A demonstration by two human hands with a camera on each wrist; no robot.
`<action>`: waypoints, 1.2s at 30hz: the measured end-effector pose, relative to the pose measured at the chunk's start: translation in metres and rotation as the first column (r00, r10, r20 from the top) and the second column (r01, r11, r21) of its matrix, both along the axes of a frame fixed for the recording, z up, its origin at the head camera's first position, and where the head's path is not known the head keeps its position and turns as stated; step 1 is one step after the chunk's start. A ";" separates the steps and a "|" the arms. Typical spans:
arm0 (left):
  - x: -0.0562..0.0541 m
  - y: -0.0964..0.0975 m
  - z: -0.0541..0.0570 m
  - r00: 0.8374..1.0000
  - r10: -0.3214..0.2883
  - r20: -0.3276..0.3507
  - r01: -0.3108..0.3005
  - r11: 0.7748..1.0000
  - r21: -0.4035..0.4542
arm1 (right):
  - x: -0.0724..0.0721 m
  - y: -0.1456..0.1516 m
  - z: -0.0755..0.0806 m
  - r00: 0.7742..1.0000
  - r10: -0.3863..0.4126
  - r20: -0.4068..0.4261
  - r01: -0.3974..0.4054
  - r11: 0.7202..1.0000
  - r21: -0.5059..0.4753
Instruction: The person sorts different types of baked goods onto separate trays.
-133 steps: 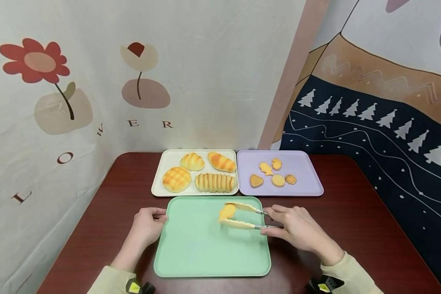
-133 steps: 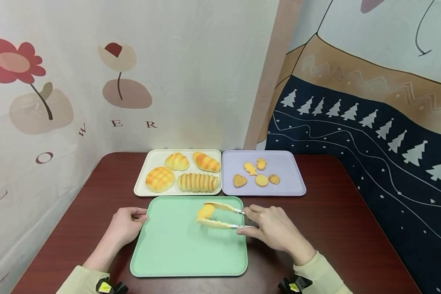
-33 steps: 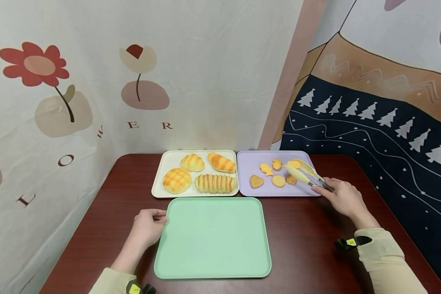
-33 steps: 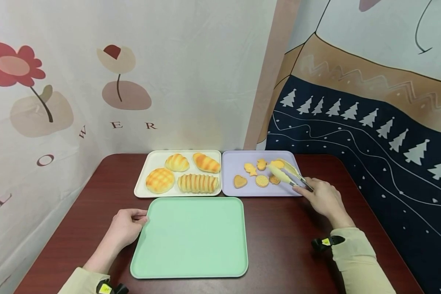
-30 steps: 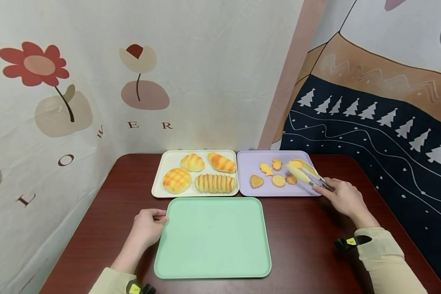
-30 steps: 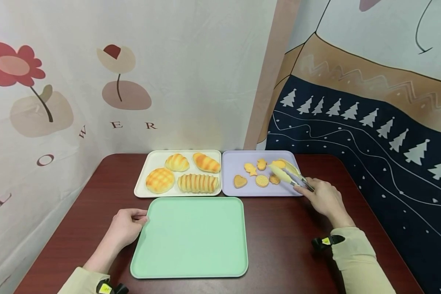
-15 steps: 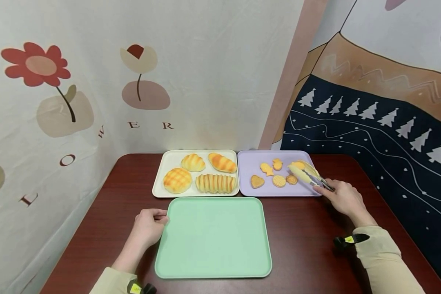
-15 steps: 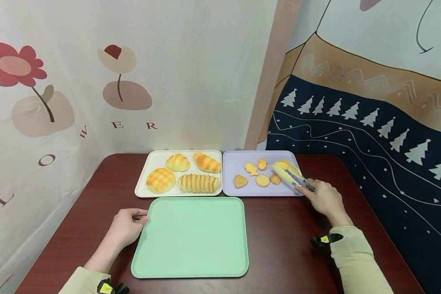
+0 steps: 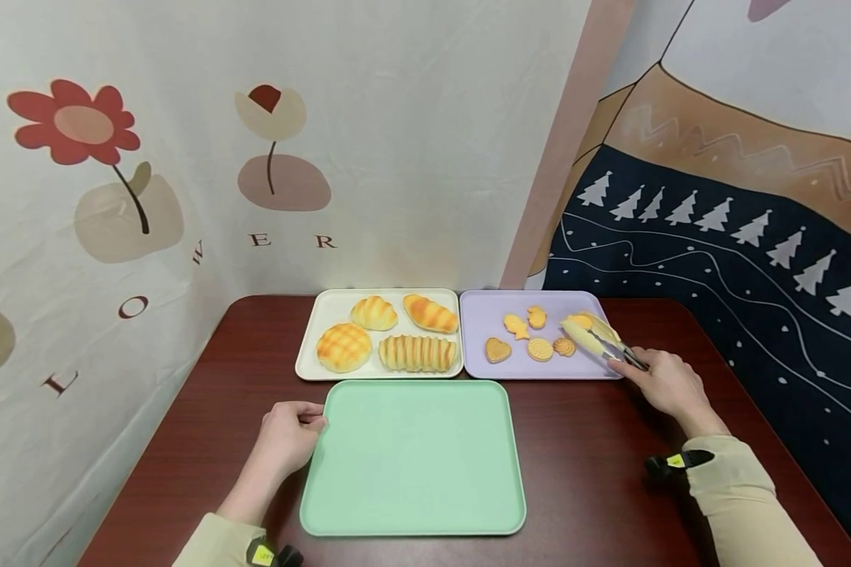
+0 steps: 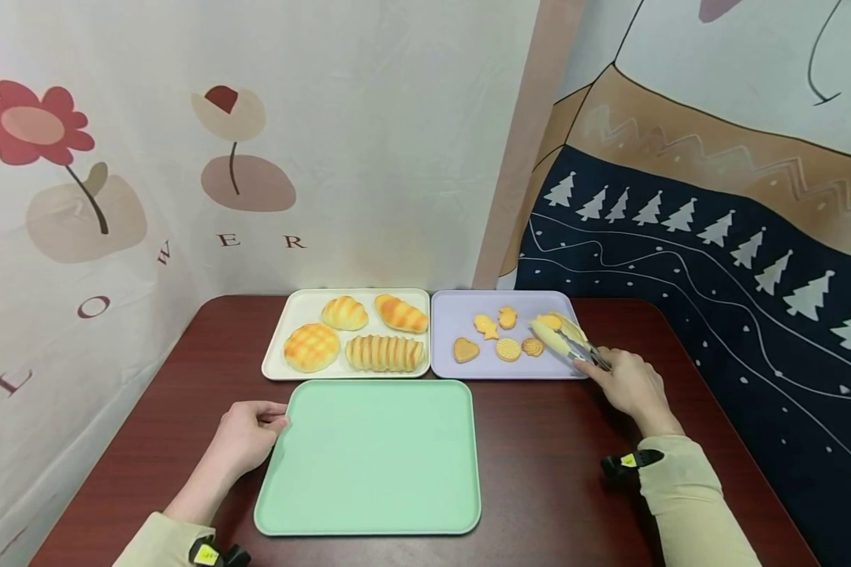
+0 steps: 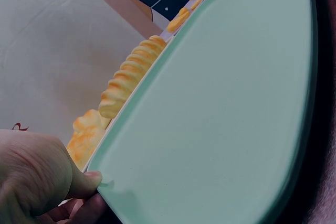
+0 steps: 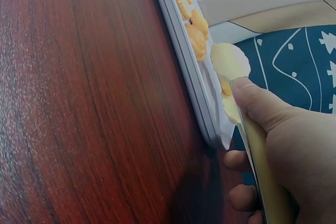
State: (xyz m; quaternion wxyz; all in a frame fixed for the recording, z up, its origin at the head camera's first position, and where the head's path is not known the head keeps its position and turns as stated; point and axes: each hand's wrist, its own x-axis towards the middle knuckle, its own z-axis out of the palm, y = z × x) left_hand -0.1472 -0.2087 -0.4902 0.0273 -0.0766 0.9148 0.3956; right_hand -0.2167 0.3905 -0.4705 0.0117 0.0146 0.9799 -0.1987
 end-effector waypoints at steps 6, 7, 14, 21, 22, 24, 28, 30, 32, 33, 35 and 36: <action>0.000 0.001 0.000 1.000 -0.003 0.002 0.003 1.000 0.006 | 0.000 0.001 -0.001 1.000 -0.004 0.006 0.004 1.000 0.008; 0.000 0.001 0.000 1.000 -0.004 0.002 0.004 1.000 0.007 | 0.000 0.002 -0.001 1.000 -0.005 0.010 0.005 1.000 0.009; 0.000 0.001 -0.001 1.000 -0.006 -0.005 0.006 1.000 0.006 | 0.002 0.004 0.000 1.000 -0.016 0.020 0.016 1.000 0.008; 0.000 0.000 -0.001 1.000 -0.003 -0.003 0.003 1.000 0.013 | 0.004 0.006 0.000 1.000 -0.007 0.001 0.007 1.000 -0.001; 0.000 0.000 -0.001 1.000 -0.003 -0.002 0.003 1.000 0.015 | 0.005 0.005 0.001 1.000 -0.004 -0.002 0.004 1.000 0.001; 0.000 0.000 -0.001 1.000 -0.002 -0.001 0.003 1.000 0.013 | 0.005 0.005 0.003 1.000 0.001 -0.007 -0.001 1.000 0.003; 0.000 0.000 -0.001 1.000 -0.001 0.000 0.001 1.000 0.008 | 0.007 0.004 0.007 0.999 0.014 -0.030 -0.013 1.000 0.017; 0.000 0.000 0.000 1.000 -0.002 0.001 0.002 1.000 0.007 | 0.008 0.003 0.008 0.999 0.018 -0.042 -0.017 1.000 0.023; 0.000 0.000 0.000 1.000 -0.002 0.001 0.002 1.000 0.008 | 0.010 0.002 0.010 0.998 0.024 -0.057 -0.022 0.999 0.027; 0.000 0.000 0.000 1.000 -0.001 0.001 0.001 1.000 0.008 | 0.010 0.001 0.011 0.998 0.026 -0.060 -0.024 0.999 0.028; 0.000 0.000 0.000 1.000 -0.001 0.000 0.001 1.000 0.007 | 0.012 -0.002 0.013 0.997 0.027 -0.070 -0.025 0.999 0.028; 0.000 0.000 0.000 1.000 -0.001 0.000 0.001 1.000 0.006 | 0.013 -0.003 0.014 0.997 0.027 -0.071 -0.026 0.999 0.025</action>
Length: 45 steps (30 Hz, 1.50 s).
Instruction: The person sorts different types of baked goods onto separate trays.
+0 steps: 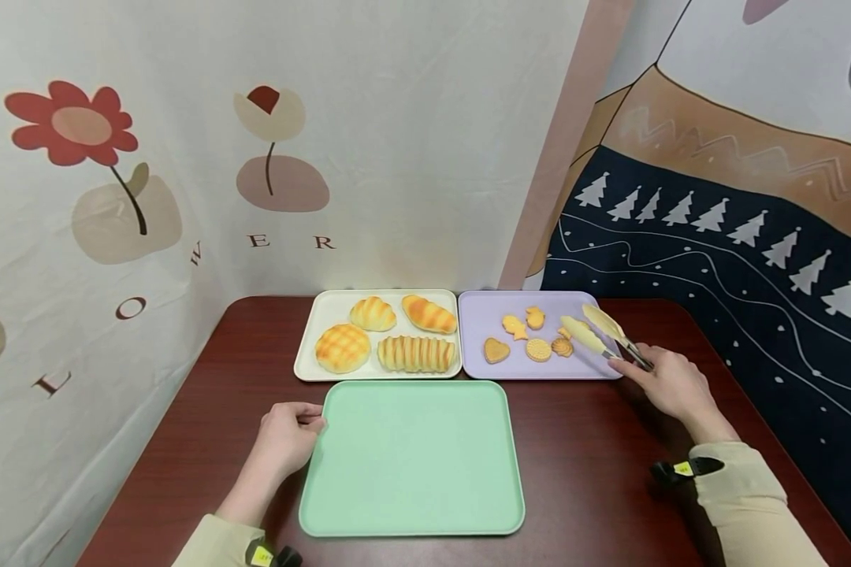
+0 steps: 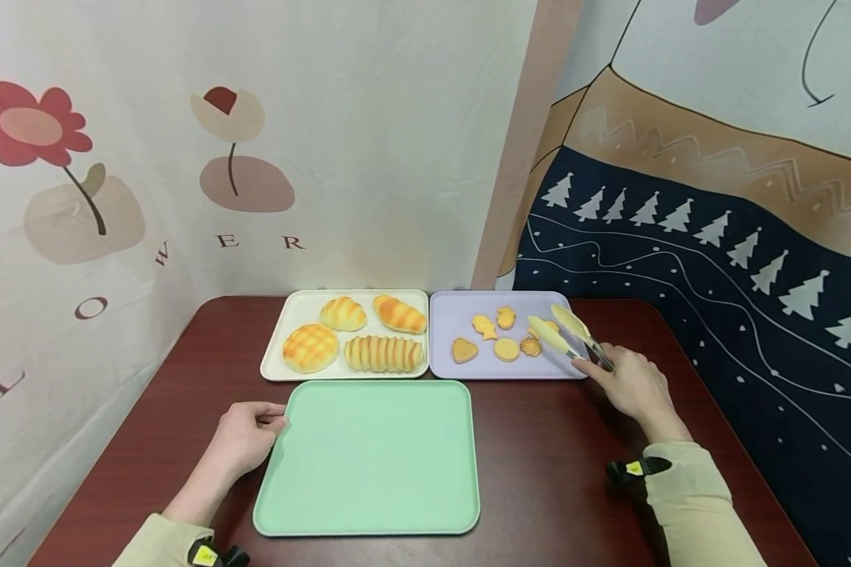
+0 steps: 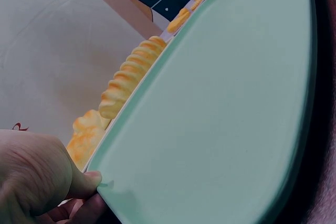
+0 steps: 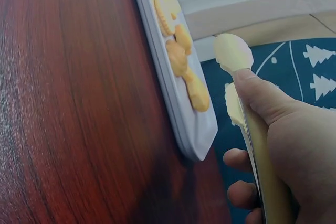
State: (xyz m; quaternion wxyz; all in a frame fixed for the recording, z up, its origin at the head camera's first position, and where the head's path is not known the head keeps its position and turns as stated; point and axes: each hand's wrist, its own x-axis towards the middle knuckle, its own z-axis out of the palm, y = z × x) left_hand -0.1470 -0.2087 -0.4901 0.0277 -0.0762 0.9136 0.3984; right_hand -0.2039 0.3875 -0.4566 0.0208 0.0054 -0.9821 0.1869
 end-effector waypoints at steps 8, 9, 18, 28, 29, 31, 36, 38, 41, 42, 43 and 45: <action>0.000 -0.001 -0.001 1.000 0.000 -0.004 0.000 1.000 -0.003 | 0.010 -0.014 0.010 1.000 0.016 -0.002 -0.016 1.000 -0.013; 0.000 -0.001 -0.001 1.000 -0.001 -0.005 0.001 1.000 -0.003 | 0.011 -0.015 0.011 1.000 0.022 -0.009 -0.022 1.000 -0.010; 0.000 -0.001 -0.001 1.000 -0.002 -0.012 0.002 1.000 -0.001 | 0.025 -0.033 0.015 0.996 0.048 -0.074 -0.048 0.999 0.000; 0.000 -0.001 -0.001 1.000 -0.004 -0.018 0.004 1.000 -0.004 | 0.041 -0.053 0.022 0.994 0.087 -0.060 -0.086 0.996 0.009; 0.000 -0.001 -0.001 1.000 -0.005 -0.018 0.005 1.000 -0.005 | 0.043 -0.054 0.022 0.994 0.093 -0.063 -0.092 0.996 0.012; 0.000 -0.001 -0.001 1.000 -0.004 -0.016 0.004 1.000 -0.005 | 0.045 -0.057 0.023 0.991 0.108 -0.076 -0.107 0.994 0.019; 0.000 -0.001 0.000 1.000 -0.005 -0.018 0.004 1.000 -0.005 | 0.051 -0.062 0.022 0.985 0.137 -0.104 -0.135 0.991 0.023; 0.000 -0.001 -0.001 1.000 -0.006 -0.021 0.006 1.000 -0.006 | 0.054 -0.063 0.021 0.984 0.144 -0.105 -0.142 0.990 0.025; 0.000 -0.001 -0.001 1.000 -0.007 -0.026 0.007 1.000 -0.008 | 0.057 -0.067 0.019 0.984 0.147 -0.096 -0.145 0.989 0.027; 0.000 -0.001 -0.002 1.000 -0.006 -0.027 0.006 1.000 -0.009 | 0.058 -0.068 0.018 0.985 0.148 -0.093 -0.146 0.989 0.028; 0.000 -0.001 -0.002 1.000 -0.006 -0.029 0.006 1.000 -0.009 | 0.059 -0.069 0.017 0.985 0.149 -0.091 -0.147 0.989 0.028; 0.001 -0.001 -0.001 1.000 -0.003 -0.030 0.003 1.000 -0.012 | 0.062 -0.070 0.015 0.984 0.152 -0.092 -0.150 0.988 0.024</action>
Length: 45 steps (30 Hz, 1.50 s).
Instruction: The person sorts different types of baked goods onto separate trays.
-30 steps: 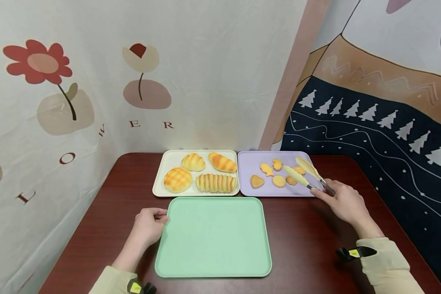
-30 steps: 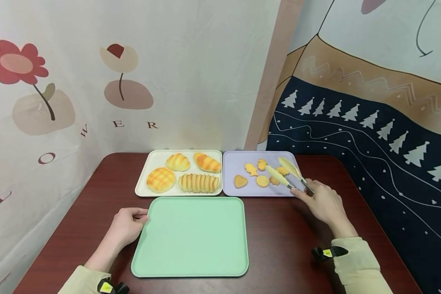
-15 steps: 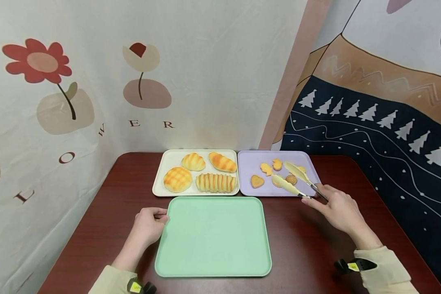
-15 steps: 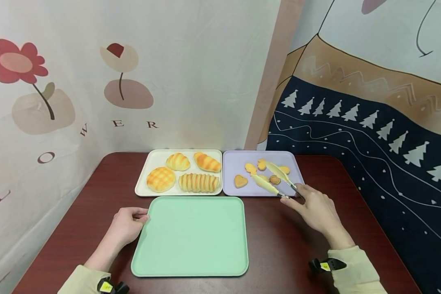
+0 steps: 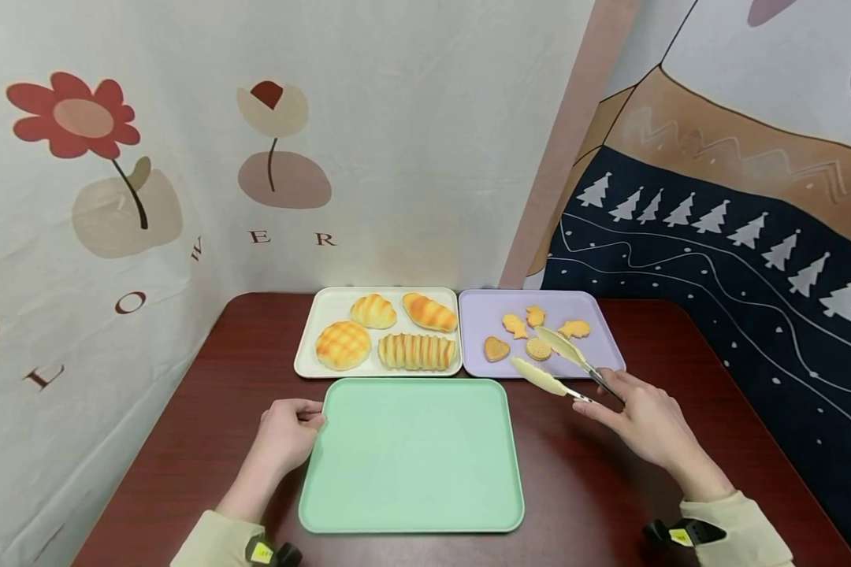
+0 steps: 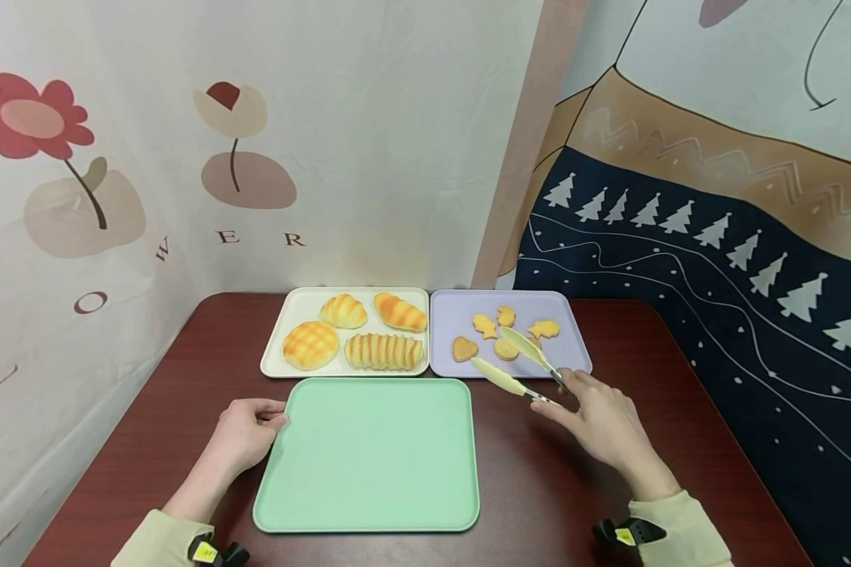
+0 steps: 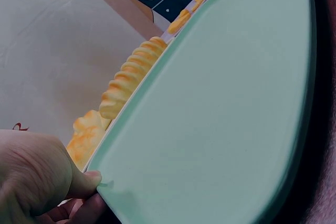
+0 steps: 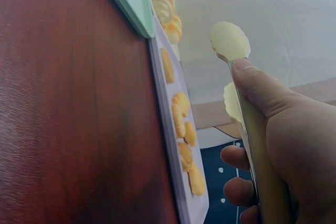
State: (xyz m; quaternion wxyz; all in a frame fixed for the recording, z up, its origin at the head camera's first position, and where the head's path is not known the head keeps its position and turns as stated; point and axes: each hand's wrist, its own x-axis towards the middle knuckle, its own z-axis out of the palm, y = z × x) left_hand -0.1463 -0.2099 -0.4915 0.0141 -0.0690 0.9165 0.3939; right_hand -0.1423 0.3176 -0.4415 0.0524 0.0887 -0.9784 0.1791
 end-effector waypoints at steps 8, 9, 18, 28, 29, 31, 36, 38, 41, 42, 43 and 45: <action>0.000 0.001 0.002 1.000 -0.007 -0.006 0.007 1.000 -0.009 | 0.011 0.001 -0.011 1.000 0.023 0.021 -0.023 1.000 -0.007; 0.000 0.001 0.003 1.000 -0.008 -0.007 0.008 1.000 -0.010 | 0.012 0.002 -0.012 0.999 0.025 0.021 -0.025 1.000 -0.006; 0.000 0.001 0.002 1.000 -0.007 0.006 0.007 1.000 0.002 | 0.025 0.009 -0.021 0.999 0.023 0.047 -0.022 1.000 -0.015; 0.000 0.001 0.001 1.000 0.008 0.017 -0.008 1.000 0.006 | 0.041 0.015 -0.029 0.995 -0.005 0.103 0.003 1.000 0.011; 0.000 0.000 0.001 1.000 0.008 0.016 -0.008 1.000 0.006 | 0.041 0.015 -0.030 0.994 -0.009 0.113 0.007 1.000 0.013; 0.000 0.000 0.000 1.000 0.007 0.015 -0.007 1.000 0.007 | 0.043 0.017 -0.031 0.992 -0.013 0.126 0.012 1.000 0.016; -0.001 0.000 -0.001 1.000 0.001 0.009 -0.001 1.000 0.006 | 0.046 0.020 -0.036 0.992 -0.018 0.123 0.014 0.999 0.032; -0.001 0.000 -0.002 1.000 0.001 0.006 -0.001 1.000 0.004 | 0.047 0.022 -0.038 0.992 -0.019 0.126 0.015 0.999 0.039; -0.001 0.000 -0.001 1.000 -0.004 0.002 0.004 1.000 0.004 | 0.049 0.024 -0.040 0.993 -0.018 0.120 0.013 0.999 0.044; -0.002 0.000 -0.001 1.000 -0.006 0.002 0.006 1.000 0.005 | 0.050 0.025 -0.041 0.993 -0.016 0.116 0.011 0.999 0.044; -0.002 0.000 -0.001 1.000 -0.006 0.003 0.006 1.000 0.006 | 0.050 0.025 -0.042 0.994 -0.014 0.113 0.009 0.999 0.043; -0.002 0.000 -0.001 1.000 -0.009 0.005 0.008 1.000 0.008 | 0.051 0.027 -0.043 0.994 -0.011 0.107 0.007 0.999 0.042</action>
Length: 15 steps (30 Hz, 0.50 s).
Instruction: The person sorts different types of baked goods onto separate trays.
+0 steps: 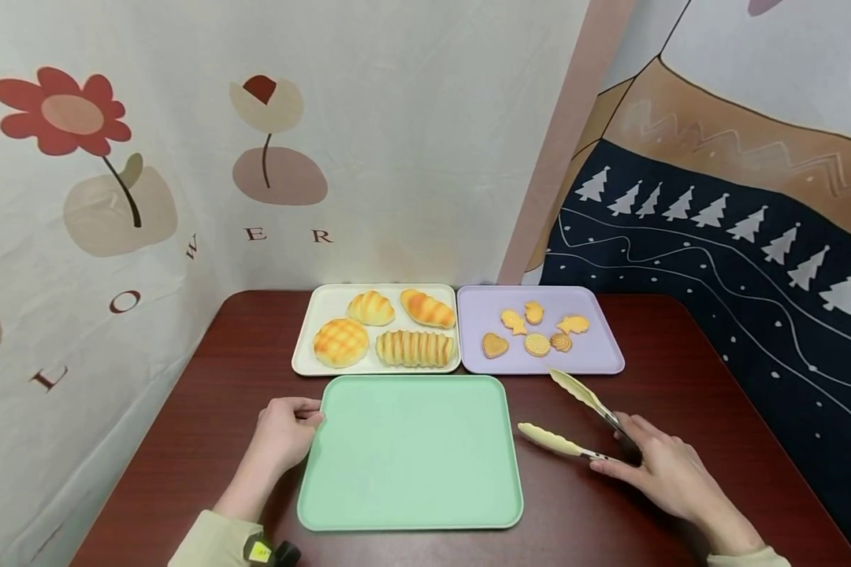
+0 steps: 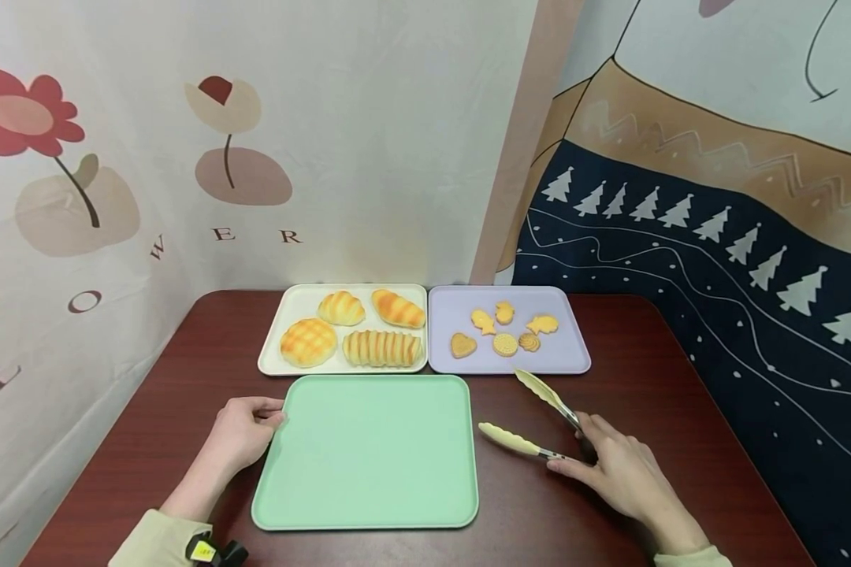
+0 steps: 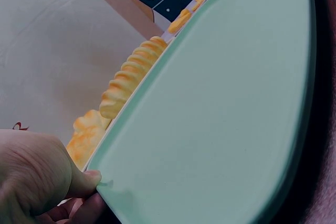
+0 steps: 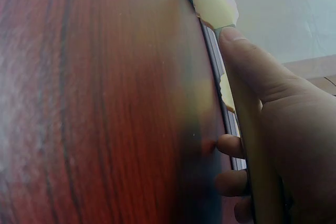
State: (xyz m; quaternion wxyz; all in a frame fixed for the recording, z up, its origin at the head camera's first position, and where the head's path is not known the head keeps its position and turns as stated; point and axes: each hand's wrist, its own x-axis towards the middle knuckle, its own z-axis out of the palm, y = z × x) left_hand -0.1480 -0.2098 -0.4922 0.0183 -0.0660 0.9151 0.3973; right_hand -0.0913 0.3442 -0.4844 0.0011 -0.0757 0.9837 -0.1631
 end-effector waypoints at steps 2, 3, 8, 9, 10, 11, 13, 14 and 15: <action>0.000 0.000 0.000 1.000 0.003 0.004 -0.003 1.000 -0.001 | 0.000 0.001 0.000 1.000 0.001 0.002 -0.001 1.000 0.001; 0.000 0.000 -0.001 1.000 0.003 0.004 -0.003 1.000 -0.001 | 0.001 0.002 -0.001 1.000 0.001 0.007 -0.001 1.000 0.002; 0.000 0.000 -0.001 1.000 0.005 0.008 -0.005 1.000 -0.004 | 0.001 0.002 0.001 1.000 0.006 0.026 -0.006 1.000 -0.005; 0.000 0.000 -0.001 1.000 0.004 0.008 -0.004 1.000 -0.005 | 0.001 0.003 0.001 0.999 0.007 0.032 -0.007 1.000 -0.009; 0.000 0.000 -0.001 1.000 0.005 0.009 -0.005 1.000 -0.005 | 0.001 0.002 0.001 0.999 0.008 0.033 -0.007 1.000 -0.013; 0.000 0.000 -0.001 1.000 0.005 0.009 -0.005 1.000 -0.005 | 0.001 0.002 0.001 0.999 0.008 0.034 -0.008 1.000 -0.015; 0.000 0.000 -0.001 1.000 0.005 0.008 -0.004 1.000 -0.006 | 0.000 0.002 0.001 0.999 0.009 0.035 -0.009 1.000 -0.014; -0.001 0.000 -0.001 1.000 0.004 0.007 -0.004 1.000 -0.005 | 0.000 0.002 0.001 0.999 0.009 0.036 -0.009 1.000 -0.009; -0.001 0.000 -0.001 1.000 0.004 0.006 -0.003 1.000 -0.007 | 0.000 0.002 0.001 0.999 0.009 0.035 -0.009 1.000 -0.001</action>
